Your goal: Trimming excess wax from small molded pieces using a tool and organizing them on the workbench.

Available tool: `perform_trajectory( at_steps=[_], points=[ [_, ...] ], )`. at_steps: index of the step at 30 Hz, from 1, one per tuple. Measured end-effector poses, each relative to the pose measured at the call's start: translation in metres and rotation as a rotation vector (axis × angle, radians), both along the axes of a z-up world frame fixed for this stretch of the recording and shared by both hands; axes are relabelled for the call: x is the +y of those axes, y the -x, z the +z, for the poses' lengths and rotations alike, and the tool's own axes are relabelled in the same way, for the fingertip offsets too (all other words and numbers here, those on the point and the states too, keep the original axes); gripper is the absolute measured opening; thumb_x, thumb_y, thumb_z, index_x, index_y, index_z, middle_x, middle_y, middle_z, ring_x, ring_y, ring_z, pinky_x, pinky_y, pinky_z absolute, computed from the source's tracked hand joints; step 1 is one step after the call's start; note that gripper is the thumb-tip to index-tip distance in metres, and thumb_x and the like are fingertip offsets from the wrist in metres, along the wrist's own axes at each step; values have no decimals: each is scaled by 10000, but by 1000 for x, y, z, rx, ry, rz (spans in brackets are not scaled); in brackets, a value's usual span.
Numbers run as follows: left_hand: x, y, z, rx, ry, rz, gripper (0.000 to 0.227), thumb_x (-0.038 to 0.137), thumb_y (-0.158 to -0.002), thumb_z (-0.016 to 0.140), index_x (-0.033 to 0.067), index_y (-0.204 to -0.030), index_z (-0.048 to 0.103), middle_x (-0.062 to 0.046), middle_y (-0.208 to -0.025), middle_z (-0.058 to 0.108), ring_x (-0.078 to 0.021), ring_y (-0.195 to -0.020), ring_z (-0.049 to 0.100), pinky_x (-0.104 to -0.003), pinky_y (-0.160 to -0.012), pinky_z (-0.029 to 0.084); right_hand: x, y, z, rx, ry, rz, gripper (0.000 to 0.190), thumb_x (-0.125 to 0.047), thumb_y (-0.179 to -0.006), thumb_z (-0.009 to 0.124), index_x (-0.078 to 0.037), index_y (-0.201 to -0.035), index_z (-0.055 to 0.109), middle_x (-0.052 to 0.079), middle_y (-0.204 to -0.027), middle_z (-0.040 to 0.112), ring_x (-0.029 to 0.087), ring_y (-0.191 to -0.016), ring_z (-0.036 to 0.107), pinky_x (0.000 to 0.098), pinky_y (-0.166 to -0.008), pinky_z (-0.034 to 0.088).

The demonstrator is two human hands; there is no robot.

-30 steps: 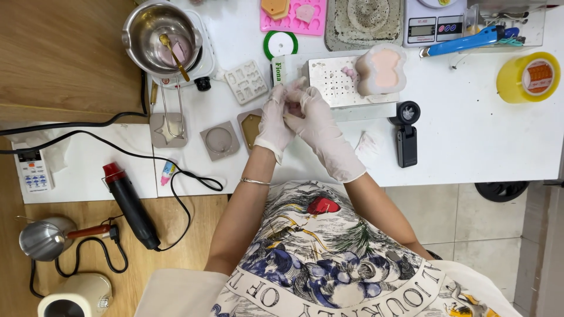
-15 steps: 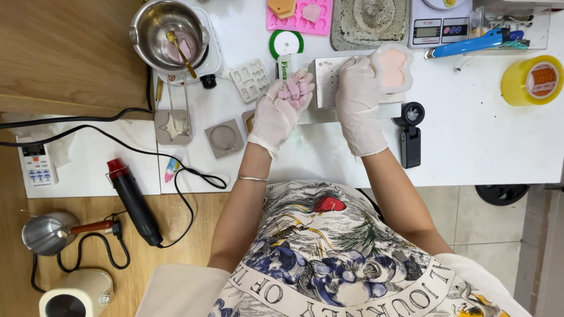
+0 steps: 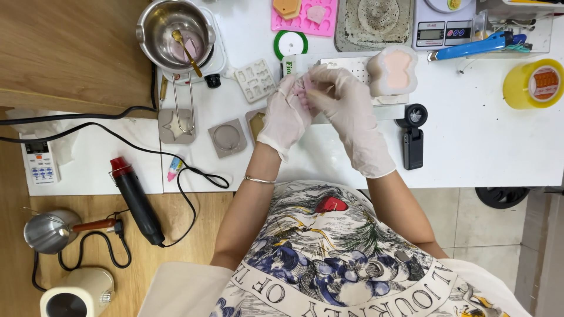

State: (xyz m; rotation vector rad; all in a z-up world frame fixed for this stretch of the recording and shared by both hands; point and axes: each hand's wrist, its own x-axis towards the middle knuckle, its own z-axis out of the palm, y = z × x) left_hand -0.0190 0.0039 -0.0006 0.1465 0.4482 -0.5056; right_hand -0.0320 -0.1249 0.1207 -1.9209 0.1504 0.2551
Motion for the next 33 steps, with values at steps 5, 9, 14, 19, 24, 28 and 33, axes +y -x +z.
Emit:
perform_trajectory(
  at_steps=[5, 9, 14, 19, 24, 28, 33],
  points=[
    [-4, 0, 27, 184, -55, -39, 291, 289, -1067, 463, 37, -941, 536, -75, -859, 633, -204, -754, 605, -470, -962, 532, -20, -16, 11, -214, 319, 107, 370, -50, -922, 769, -4, -1281, 690, 94, -1041, 718, 174, -887, 699, 292, -786, 570],
    [-7, 5, -17, 65, -34, -140, 359, 311, -1038, 524, -22, -986, 649, -18, -687, 530, -167, -593, 497, -471, -913, 578, -24, -19, 4, -89, 262, 229, 371, -53, -894, 758, -2, -1255, 692, 93, -1029, 721, 172, -886, 719, 284, -780, 582],
    [-1, 20, 6, -63, -104, -226, 276, 294, -1040, 606, 25, -996, 654, -39, -770, 583, -149, -646, 542, -406, -902, 598, -20, -9, 21, 257, -112, 138, 111, -43, -961, 668, 52, -994, 713, 144, -924, 730, 204, -777, 745, 305, -698, 643],
    [-5, 34, 9, -42, -128, -231, 217, 280, -1002, 659, 65, -1034, 662, -41, -897, 670, -139, -796, 647, -284, -765, 547, -34, 11, 10, 155, -229, 97, 62, -11, -926, 703, 44, -951, 687, 105, -999, 686, 165, -826, 727, 284, -735, 640],
    [9, 52, -3, -165, 8, -201, 198, 212, -1072, 673, 17, -1096, 653, -40, -943, 659, -164, -859, 659, -252, -771, 549, -37, 22, -5, 67, -296, 114, 69, -15, -934, 724, 25, -982, 697, 70, -1068, 659, 141, -915, 700, 275, -817, 622],
    [32, 63, 5, -100, 108, -150, 316, 109, -1017, 642, -9, -1310, 641, -50, -1083, 677, -139, -929, 658, -240, -815, 562, -24, 23, -8, -43, -278, 246, 132, -33, -934, 751, 13, -1055, 729, 50, -1122, 641, 123, -984, 663, 264, -860, 580],
    [72, 73, 21, 26, 183, -94, 279, 56, -1033, 606, -3, -1306, 600, -99, -1169, 679, -166, -1065, 680, -251, -831, 562, -5, 18, 4, -17, -448, 250, 206, -102, -956, 731, -24, -1146, 718, 32, -1147, 685, 91, -1008, 655, 230, -862, 540]
  ],
)
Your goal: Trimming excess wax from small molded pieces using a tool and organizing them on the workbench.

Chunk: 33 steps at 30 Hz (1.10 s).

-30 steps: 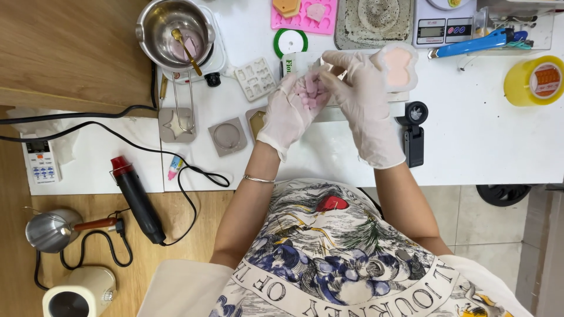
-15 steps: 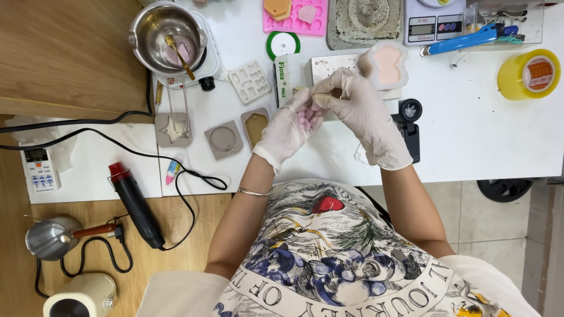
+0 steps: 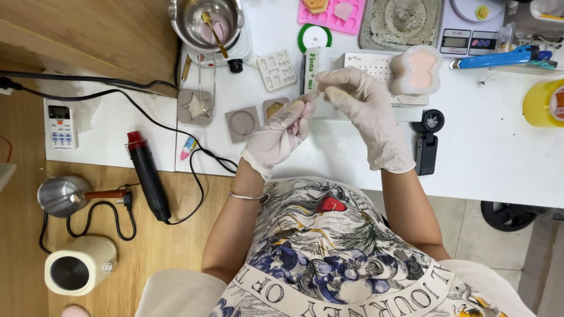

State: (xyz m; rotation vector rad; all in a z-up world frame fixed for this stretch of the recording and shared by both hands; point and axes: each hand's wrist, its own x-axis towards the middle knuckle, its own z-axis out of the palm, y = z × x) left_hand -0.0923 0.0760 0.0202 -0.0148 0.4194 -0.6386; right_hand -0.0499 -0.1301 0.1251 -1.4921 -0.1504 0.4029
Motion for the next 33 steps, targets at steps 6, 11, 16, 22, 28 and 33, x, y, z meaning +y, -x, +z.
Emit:
perform_trajectory(
  at_steps=[6, 11, 16, 22, 28, 33],
  points=[
    [54, 11, 8, -2, 13, 115, 298, 40, -1008, 615, -49, -1292, 607, -161, -1230, 673, -217, -1060, 692, -228, -922, 591, -9, 2, 13, -30, -80, -337, 156, -173, -1051, 699, -34, -1112, 738, 44, -961, 749, 99, -826, 663, 236, -737, 515],
    [94, 9, 23, -110, -305, 98, 284, 25, -981, 638, -56, -1253, 645, -162, -1199, 682, -174, -1009, 698, -218, -882, 597, -44, 31, 23, -104, -81, -689, 142, -116, -1125, 683, 12, -1089, 732, 101, -924, 741, 154, -788, 677, 279, -720, 531],
    [106, -16, 17, -249, -429, -32, 201, 15, -1022, 673, -56, -1210, 669, -126, -1152, 690, -148, -988, 700, -212, -846, 598, -87, 77, 30, -173, -102, -971, 143, -91, -1141, 683, 38, -1100, 729, 120, -913, 726, 177, -747, 667, 279, -687, 528],
    [66, -53, 27, -329, -443, -208, 186, 42, -1000, 676, -27, -1173, 677, -133, -1155, 702, -154, -963, 713, -209, -822, 606, -125, 129, 31, -163, 12, -1238, 141, -98, -1109, 688, 31, -1072, 730, 114, -878, 730, 179, -712, 666, 282, -657, 526],
    [-2, -57, 43, -326, -335, -329, 208, 46, -988, 677, -23, -1184, 678, -126, -1140, 709, -144, -947, 711, -199, -826, 602, -164, 146, 25, -90, 83, -1288, 149, -112, -1075, 678, 27, -1066, 732, 92, -864, 731, 148, -696, 667, 261, -654, 534],
    [-77, -31, 56, -369, -426, -351, 204, 69, -1015, 672, -33, -1192, 667, -113, -1127, 704, -127, -931, 699, -195, -819, 588, -226, 130, 15, -46, 111, -1237, 155, -129, -1069, 670, 15, -1079, 727, 80, -861, 731, 127, -697, 669, 235, -652, 524]
  ],
)
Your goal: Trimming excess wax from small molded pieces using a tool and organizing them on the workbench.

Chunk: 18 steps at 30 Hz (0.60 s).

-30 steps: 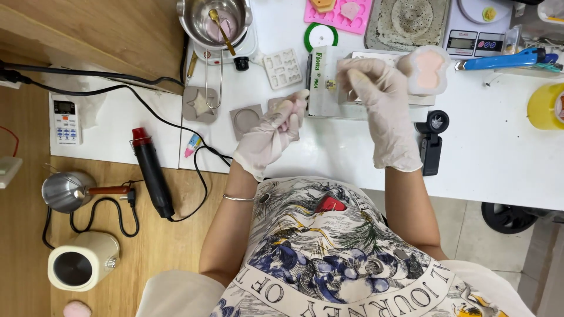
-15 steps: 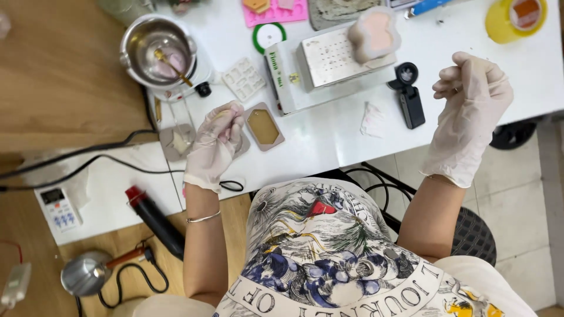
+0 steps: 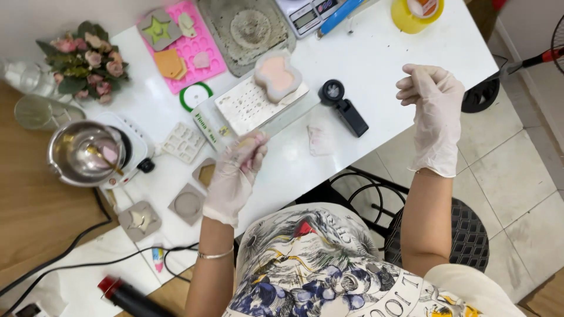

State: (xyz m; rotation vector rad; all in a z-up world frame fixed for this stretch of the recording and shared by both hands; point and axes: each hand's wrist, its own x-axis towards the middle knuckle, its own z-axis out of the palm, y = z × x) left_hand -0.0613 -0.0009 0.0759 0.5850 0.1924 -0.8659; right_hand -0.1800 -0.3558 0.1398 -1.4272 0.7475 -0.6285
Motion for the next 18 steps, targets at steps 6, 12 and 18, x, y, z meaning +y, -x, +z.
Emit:
perform_trajectory(
  at_steps=[6, 12, 18],
  points=[
    [-123, 22, 16, 126, -39, -141, 251, 84, -992, 646, -70, -1188, 676, -111, -1087, 711, -101, -900, 689, -174, -794, 569, -115, -47, -21, 52, 24, 131, 168, -125, -1034, 649, 6, -1113, 718, 68, -867, 726, 108, -711, 664, 225, -658, 523],
    [-240, 14, 14, 134, -168, -170, 225, 64, -984, 638, -86, -1148, 674, -134, -1082, 724, -103, -859, 675, -180, -741, 554, -248, -140, -70, 156, 44, 235, 182, -113, -986, 656, -2, -1123, 699, 51, -896, 729, 96, -759, 658, 230, -676, 515],
    [-305, 9, 11, 155, -256, -85, 218, 45, -974, 632, -100, -1127, 689, -119, -1059, 720, -97, -834, 667, -191, -701, 535, -332, -277, -139, 256, 638, 460, 224, -137, -950, 716, -23, -1141, 748, 106, -1005, 766, 212, -910, 722, 325, -822, 562]
  ],
)
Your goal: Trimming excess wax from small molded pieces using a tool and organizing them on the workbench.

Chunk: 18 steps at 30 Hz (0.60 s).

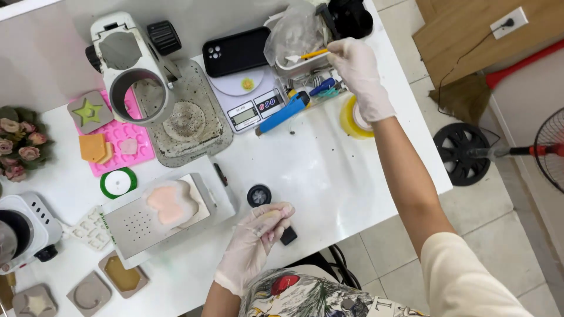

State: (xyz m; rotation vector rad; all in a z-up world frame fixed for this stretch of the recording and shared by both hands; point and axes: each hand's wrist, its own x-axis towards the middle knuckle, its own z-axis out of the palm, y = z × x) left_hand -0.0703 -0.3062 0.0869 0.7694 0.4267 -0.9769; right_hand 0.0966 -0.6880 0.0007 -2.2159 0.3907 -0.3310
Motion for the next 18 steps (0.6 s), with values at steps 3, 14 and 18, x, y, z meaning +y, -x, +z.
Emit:
perform_trajectory(
  at_steps=[3, 14, 18],
  points=[
    [-18, -3, 5, 89, -58, 76, 236, 63, -966, 627, -95, -1134, 678, -114, -1053, 712, -102, -833, 663, -202, -731, 553, -18, -62, -34, 55, 281, 198, 199, -151, -908, 747, -73, -1088, 776, 159, -1005, 755, 299, -932, 724, 388, -851, 565],
    [-15, -6, 3, 5, -48, 188, 237, 15, -951, 652, -136, -1129, 690, -159, -1079, 713, -101, -751, 570, -191, -647, 467, -39, -132, -114, 391, 839, 598, 121, -173, -804, 774, -108, -906, 784, 176, -924, 745, 374, -931, 712, 484, -812, 562],
    [-10, -13, 21, 44, -63, 194, 232, 36, -911, 626, -110, -1083, 679, -152, -1057, 703, -116, -815, 637, -198, -697, 499, -24, -113, -58, 377, 746, 522, 218, -221, -824, 792, -64, -967, 742, 200, -945, 728, 403, -935, 694, 497, -809, 554]
  ],
)
